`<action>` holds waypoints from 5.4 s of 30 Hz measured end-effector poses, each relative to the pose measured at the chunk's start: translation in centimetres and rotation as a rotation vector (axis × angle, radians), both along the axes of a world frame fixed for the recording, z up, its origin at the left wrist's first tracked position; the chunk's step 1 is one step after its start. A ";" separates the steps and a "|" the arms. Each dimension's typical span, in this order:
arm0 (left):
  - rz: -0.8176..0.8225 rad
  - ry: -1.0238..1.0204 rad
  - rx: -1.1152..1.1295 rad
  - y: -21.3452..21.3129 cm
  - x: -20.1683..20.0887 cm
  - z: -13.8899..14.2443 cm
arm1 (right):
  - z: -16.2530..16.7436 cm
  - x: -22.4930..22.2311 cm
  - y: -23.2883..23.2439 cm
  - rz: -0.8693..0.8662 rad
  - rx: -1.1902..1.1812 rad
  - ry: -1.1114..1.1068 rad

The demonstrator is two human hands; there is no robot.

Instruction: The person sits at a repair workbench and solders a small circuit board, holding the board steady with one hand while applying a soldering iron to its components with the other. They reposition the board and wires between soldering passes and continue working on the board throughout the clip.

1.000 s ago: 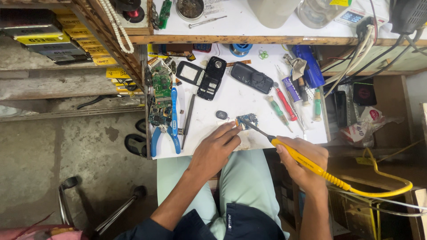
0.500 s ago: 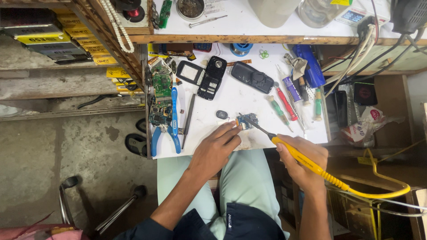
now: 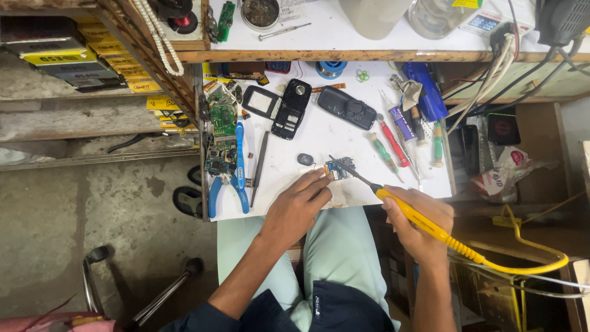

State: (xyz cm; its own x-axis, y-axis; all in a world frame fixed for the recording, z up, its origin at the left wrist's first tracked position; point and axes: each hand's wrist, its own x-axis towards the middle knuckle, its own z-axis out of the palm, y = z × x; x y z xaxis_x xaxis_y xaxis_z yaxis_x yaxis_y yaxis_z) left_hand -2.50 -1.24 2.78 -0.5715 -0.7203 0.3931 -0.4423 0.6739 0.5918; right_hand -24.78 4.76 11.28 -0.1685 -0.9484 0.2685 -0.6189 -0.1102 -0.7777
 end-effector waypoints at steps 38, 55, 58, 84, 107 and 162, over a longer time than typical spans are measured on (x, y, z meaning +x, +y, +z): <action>0.030 0.016 -0.011 0.1 -0.2 0.0 | -3.9 -0.2 0.6 -0.057 -0.143 -1.666; 0.022 0.024 -0.009 0.0 -0.2 0.2 | -4.2 -0.2 -0.2 0.235 -0.016 -2.348; 0.016 0.024 -0.010 0.0 -0.2 0.2 | -4.1 -0.1 -0.3 0.235 -0.011 -2.417; 0.110 0.200 0.167 -0.2 -0.1 0.2 | -4.1 0.1 -0.2 0.183 -0.066 -2.450; 0.221 0.254 0.302 -3.1 -2.2 2.2 | -6.7 1.9 -3.6 -0.269 -0.004 -1.872; -0.074 -0.184 0.252 -11.6 -2.0 0.8 | -6.3 -1.2 2.3 -0.132 -0.220 -0.686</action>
